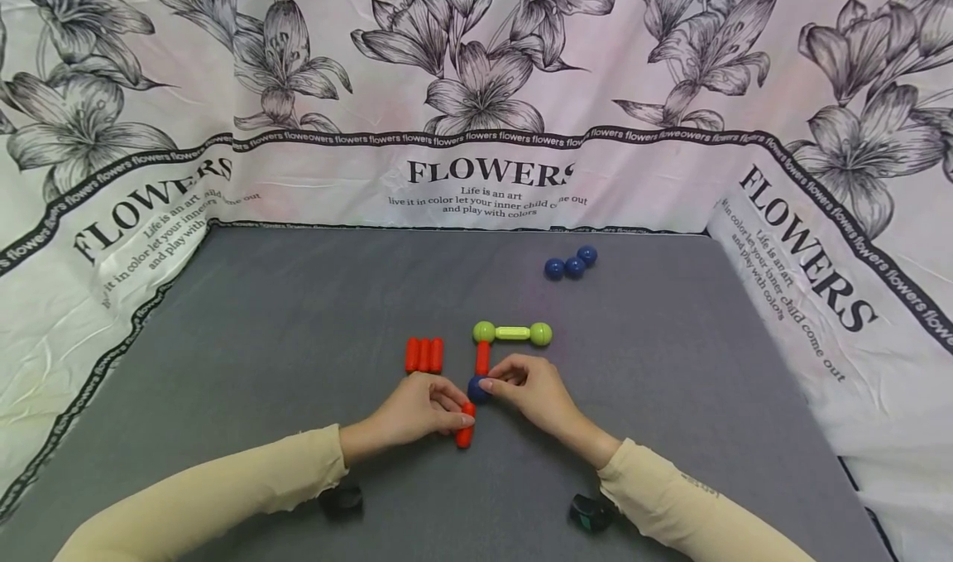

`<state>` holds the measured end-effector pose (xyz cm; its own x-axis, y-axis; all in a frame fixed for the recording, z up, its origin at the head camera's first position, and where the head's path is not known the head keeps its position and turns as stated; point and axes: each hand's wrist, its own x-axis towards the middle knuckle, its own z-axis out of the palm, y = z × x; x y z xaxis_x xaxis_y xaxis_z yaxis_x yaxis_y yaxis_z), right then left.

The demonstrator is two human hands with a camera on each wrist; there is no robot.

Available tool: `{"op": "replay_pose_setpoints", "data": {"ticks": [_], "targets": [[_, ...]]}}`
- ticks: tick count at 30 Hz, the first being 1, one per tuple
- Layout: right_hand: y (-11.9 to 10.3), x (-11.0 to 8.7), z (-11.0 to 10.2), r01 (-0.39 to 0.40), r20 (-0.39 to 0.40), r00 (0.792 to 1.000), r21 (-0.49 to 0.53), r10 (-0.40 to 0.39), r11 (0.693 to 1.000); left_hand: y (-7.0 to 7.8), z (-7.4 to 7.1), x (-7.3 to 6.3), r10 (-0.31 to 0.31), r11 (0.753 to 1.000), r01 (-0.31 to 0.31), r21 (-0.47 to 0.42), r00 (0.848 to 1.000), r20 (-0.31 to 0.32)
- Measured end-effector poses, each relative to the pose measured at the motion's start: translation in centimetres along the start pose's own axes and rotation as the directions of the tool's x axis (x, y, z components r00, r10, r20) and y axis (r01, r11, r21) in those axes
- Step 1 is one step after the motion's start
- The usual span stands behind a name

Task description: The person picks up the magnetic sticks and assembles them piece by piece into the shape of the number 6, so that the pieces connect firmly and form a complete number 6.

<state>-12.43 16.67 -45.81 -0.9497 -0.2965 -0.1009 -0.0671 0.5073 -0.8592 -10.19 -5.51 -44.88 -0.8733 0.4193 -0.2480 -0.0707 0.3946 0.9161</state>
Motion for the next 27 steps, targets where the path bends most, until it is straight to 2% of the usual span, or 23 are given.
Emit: {"op": "replay_pose_setpoints", "data": {"ticks": [6,27], "targets": [[-0.06,-0.06,-0.11,-0.011,-0.006,1.000,0.002,0.011,1.000,0.26,0.36,0.14,0.001,0.999,-0.001,0.035,1.000,-0.004],[-0.25,0.02,-0.14,0.007,0.006,1.000,0.011,-0.007,1.000,0.80,0.63,0.63,-0.019,1.000,0.020,0.019,0.999,-0.035]]}}
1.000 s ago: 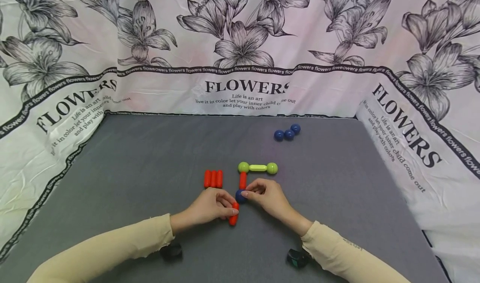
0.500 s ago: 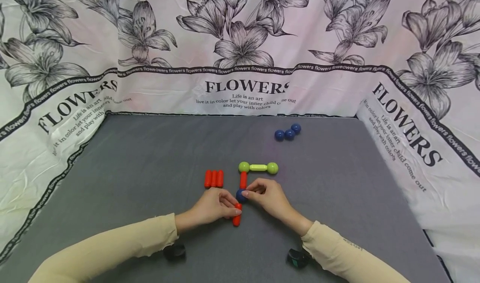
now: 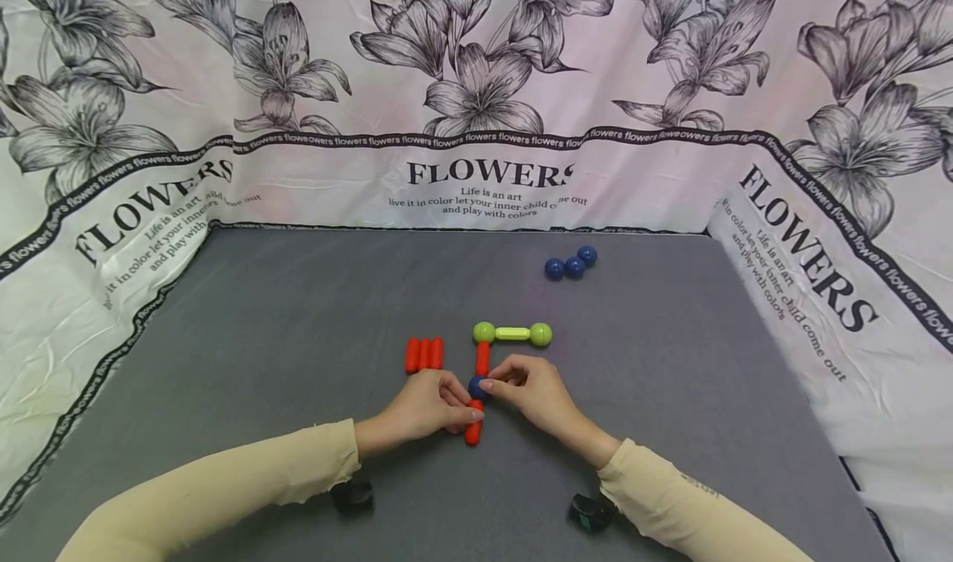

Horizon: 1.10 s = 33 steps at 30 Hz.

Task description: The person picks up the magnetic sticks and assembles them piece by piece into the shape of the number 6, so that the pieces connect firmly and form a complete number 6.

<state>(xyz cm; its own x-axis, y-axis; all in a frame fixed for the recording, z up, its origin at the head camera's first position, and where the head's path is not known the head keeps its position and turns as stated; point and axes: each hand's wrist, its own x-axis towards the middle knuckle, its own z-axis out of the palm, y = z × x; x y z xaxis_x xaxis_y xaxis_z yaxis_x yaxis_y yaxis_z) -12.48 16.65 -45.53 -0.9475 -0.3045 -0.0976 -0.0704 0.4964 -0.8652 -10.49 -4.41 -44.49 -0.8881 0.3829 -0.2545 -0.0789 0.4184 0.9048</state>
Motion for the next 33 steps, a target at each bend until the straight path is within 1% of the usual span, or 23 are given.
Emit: {"op": "replay_pose_setpoints", "data": {"ticks": [3,9,11,20,33], "targets": [[0.01,0.00,-0.04,0.000,0.001,1.000,0.002,0.000,1.000,0.03,0.00,-0.03,0.004,1.000,-0.004,0.008,1.000,0.008],[-0.01,-0.02,0.07,-0.002,-0.003,1.000,-0.004,0.002,1.000,-0.13,-0.07,-0.19,-0.033,0.999,0.034,-0.007,0.995,0.092],[-0.03,-0.04,0.06,0.002,-0.006,1.000,-0.007,-0.002,1.000,-0.16,-0.03,-0.17,-0.037,0.999,0.039,-0.018,0.994,0.104],[0.00,0.01,0.07,0.002,-0.007,1.000,-0.017,-0.002,1.000,-0.02,0.18,-0.06,-0.061,0.996,0.068,-0.060,0.991,0.116],[0.01,-0.02,0.05,0.002,0.003,1.000,-0.016,-0.002,1.000,-0.25,0.15,0.12,-0.081,0.995,0.088,-0.047,0.988,0.131]]}}
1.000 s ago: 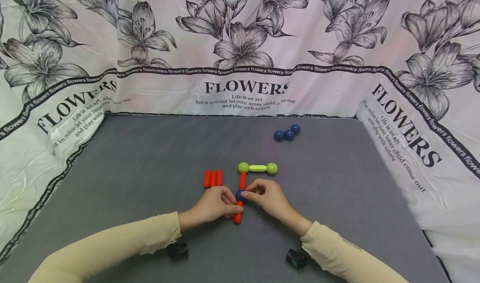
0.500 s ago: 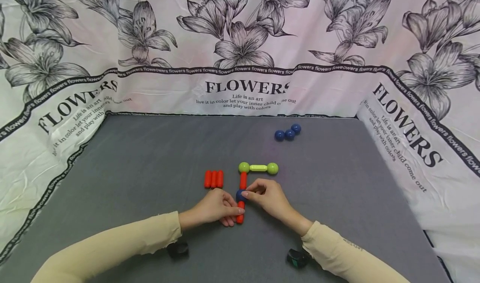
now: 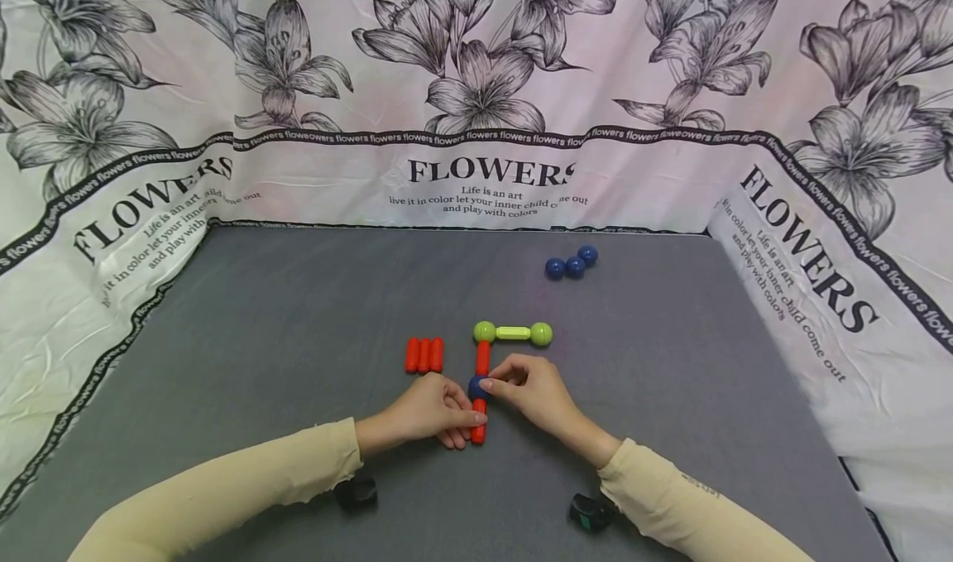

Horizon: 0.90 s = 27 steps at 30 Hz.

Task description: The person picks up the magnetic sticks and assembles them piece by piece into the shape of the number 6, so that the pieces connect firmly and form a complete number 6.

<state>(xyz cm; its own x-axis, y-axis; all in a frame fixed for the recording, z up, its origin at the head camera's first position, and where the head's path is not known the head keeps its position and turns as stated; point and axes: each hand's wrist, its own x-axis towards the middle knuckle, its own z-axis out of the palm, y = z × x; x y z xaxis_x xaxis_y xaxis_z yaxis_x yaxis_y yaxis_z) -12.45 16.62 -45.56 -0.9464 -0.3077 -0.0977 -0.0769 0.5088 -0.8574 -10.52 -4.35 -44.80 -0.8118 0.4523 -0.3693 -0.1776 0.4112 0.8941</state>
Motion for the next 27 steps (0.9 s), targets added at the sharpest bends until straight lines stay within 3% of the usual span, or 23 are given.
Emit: {"op": "replay_pose_setpoints", "data": {"ticks": [11,18,27], "targets": [[0.3,0.1,-0.1,0.002,0.014,1.000,0.005,-0.002,1.000,-0.1,0.0,0.2,0.004,1.000,-0.004,0.006,1.000,0.009],[0.2,0.3,-0.8,0.008,0.079,0.997,0.033,-0.010,0.999,-0.1,0.0,0.1,-0.007,1.000,0.007,0.006,1.000,0.004],[0.0,0.7,-2.3,0.013,0.176,0.984,-0.005,-0.012,1.000,0.0,0.0,0.1,-0.008,1.000,0.008,-0.005,1.000,0.003]]}}
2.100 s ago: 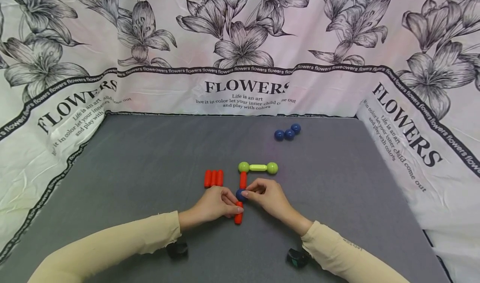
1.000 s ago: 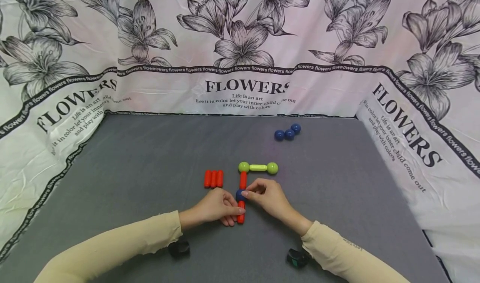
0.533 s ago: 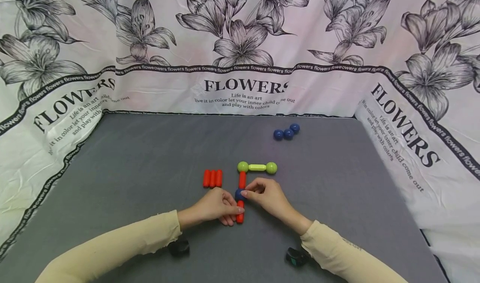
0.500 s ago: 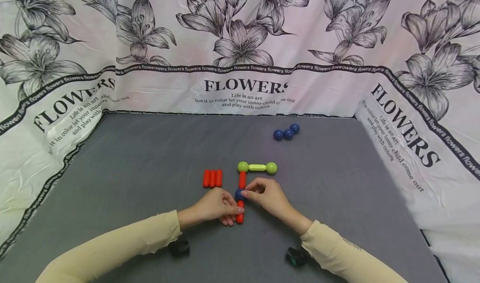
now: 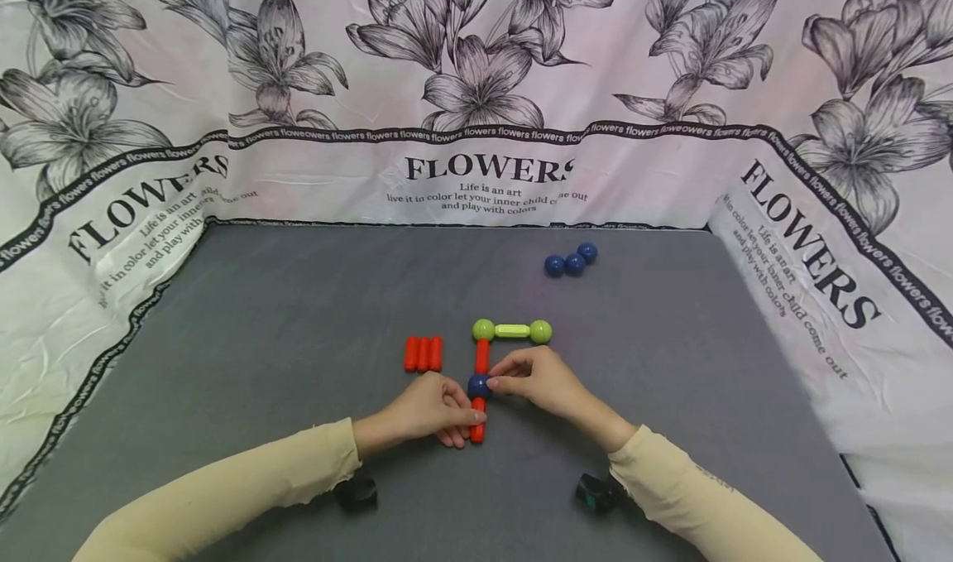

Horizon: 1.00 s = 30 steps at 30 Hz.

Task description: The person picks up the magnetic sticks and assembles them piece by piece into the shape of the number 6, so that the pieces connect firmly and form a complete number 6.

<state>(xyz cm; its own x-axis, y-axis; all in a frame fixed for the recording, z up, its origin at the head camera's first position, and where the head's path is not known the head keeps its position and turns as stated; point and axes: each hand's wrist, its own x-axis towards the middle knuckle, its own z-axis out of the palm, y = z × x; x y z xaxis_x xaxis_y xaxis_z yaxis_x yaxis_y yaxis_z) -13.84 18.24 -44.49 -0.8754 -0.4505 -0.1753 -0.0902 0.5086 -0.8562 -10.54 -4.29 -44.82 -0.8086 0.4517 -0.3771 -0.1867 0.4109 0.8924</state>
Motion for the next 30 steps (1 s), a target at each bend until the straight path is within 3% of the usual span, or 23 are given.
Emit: {"op": "replay_pose_setpoints", "data": {"ticks": [9,14,18,23,30], "targets": [[-0.4,-0.1,-2.7,-0.006,0.036,0.999,-0.015,0.006,1.000,0.1,0.2,-0.2,0.005,1.000,-0.005,0.005,1.000,-0.016],[-0.5,0.3,-5.4,0.012,-0.028,1.000,-0.054,-0.014,0.998,0.2,0.2,-0.2,0.005,1.000,-0.005,-0.001,1.000,-0.018],[-0.2,0.8,-8.0,0.033,-0.123,0.991,-0.117,-0.048,0.993,0.1,0.1,-0.3,0.011,1.000,-0.011,-0.007,1.000,-0.016],[0.7,1.6,-11.3,0.004,-0.267,0.962,-0.187,-0.055,0.982,0.2,0.1,-0.5,0.019,1.000,-0.019,-0.009,1.000,-0.014],[2.5,3.5,-15.0,-0.019,-0.460,0.885,-0.186,-0.070,0.982,0.2,0.1,-0.5,0.014,1.000,-0.014,-0.012,1.000,-0.015]]}}
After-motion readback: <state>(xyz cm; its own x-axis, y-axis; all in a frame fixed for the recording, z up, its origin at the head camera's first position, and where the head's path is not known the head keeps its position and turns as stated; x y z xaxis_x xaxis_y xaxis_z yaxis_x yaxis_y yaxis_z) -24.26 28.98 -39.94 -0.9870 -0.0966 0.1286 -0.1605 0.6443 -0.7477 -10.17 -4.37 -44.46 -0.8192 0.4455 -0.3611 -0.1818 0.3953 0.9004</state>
